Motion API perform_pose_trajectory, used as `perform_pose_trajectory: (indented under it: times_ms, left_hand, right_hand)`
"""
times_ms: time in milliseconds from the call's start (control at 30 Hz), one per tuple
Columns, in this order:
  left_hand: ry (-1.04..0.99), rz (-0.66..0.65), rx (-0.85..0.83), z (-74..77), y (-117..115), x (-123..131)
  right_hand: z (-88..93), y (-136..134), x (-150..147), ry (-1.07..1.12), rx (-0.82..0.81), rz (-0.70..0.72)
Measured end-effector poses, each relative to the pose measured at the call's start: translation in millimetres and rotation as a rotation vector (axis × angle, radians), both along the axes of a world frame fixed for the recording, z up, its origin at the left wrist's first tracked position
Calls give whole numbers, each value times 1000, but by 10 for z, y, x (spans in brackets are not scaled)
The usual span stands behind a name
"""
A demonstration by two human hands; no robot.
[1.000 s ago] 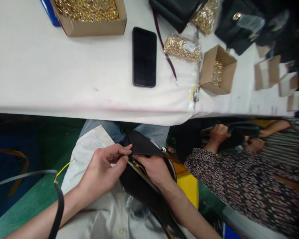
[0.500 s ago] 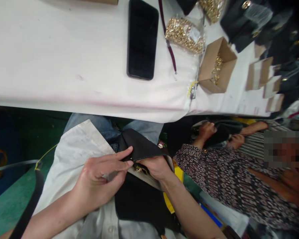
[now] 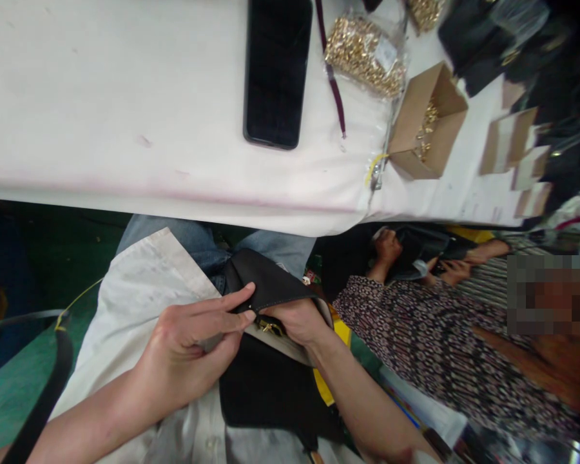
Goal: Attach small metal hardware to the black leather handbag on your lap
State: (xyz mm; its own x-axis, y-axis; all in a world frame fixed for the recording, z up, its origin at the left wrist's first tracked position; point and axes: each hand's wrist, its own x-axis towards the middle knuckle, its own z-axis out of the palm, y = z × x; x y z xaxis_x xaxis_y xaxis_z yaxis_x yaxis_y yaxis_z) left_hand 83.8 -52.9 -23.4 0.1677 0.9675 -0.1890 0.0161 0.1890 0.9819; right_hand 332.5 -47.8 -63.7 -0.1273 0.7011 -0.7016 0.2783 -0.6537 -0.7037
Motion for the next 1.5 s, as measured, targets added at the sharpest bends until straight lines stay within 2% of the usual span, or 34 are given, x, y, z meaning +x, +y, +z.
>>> perform_pose_trajectory:
  times_ms: [400, 500, 633, 733, 867, 967, 1167, 1300, 1500]
  left_hand:
    - [-16, 11, -43, -24, -20, -20]
    - [-20, 44, -148, -23, 42, 5]
    - [-140, 103, -402, -57, 74, 35]
    - [-236, 118, -512, -100, 48, 41]
    - [-309, 135, -564, -140, 34, 48]
    - [-342, 148, -571, -162, 63, 49]
    - [-338, 129, -586, -137, 176, 39]
    - [-366, 118, -597, -97, 239, 75]
    - [-367, 143, -607, -120, 270, 146]
  right_hand:
    - [-115, -42, 6, 23, 34, -5]
    - [-42, 26, -63, 52, 29, -48]
    - [203, 138, -227, 22, 26, -71]
    - [407, 149, -350, -86, 85, -17]
    - [586, 67, -424, -291, 384, 91]
    - [649, 31, -400, -254, 530, 222]
    - [668, 148, -236, -188, 585, 409]
    - [631, 256, -129, -200, 678, 519]
    - [584, 357, -138, -274, 771, 539]
